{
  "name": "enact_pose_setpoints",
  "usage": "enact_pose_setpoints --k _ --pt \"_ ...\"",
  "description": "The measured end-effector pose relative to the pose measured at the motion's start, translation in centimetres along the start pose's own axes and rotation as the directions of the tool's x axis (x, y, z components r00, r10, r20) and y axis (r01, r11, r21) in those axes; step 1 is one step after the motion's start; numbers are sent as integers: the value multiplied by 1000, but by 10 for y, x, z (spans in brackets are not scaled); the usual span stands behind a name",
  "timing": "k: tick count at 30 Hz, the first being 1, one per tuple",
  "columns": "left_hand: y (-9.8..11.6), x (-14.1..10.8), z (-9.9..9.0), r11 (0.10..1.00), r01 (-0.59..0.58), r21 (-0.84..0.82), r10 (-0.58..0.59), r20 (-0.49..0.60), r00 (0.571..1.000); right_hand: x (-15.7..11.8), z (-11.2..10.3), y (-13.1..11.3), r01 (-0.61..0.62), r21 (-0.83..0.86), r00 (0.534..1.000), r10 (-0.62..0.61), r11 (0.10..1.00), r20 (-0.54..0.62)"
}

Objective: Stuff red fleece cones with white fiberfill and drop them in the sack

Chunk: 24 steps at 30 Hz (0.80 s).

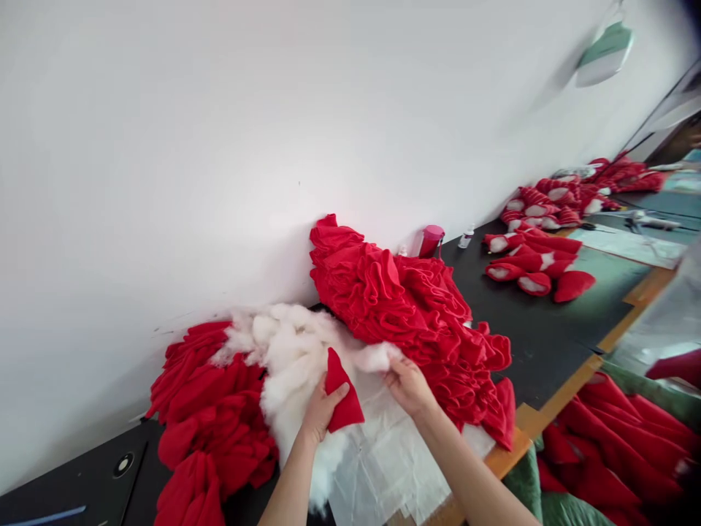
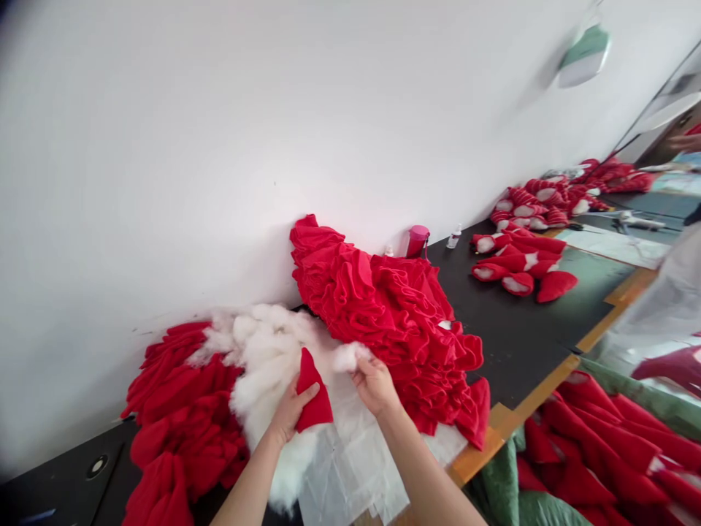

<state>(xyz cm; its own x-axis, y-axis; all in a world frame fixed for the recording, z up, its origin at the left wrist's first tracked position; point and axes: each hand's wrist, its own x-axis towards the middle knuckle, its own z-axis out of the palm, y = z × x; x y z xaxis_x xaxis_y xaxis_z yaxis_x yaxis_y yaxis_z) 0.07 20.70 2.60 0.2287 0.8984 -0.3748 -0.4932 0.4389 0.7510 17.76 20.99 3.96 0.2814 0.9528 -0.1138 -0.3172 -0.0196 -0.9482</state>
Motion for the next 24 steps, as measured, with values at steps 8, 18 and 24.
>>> enact_pose_setpoints --k 8,18,24 --pt "17 -20 27 915 75 -397 -92 -22 996 -60 -46 -50 -153 208 987 139 966 80" --pt "7 -79 33 975 204 -92 -152 393 907 -64 -22 -44 -96 171 989 75 981 130" --pt "5 -81 38 948 183 -261 -148 147 978 -68 -27 -48 38 157 994 -22 987 -103"
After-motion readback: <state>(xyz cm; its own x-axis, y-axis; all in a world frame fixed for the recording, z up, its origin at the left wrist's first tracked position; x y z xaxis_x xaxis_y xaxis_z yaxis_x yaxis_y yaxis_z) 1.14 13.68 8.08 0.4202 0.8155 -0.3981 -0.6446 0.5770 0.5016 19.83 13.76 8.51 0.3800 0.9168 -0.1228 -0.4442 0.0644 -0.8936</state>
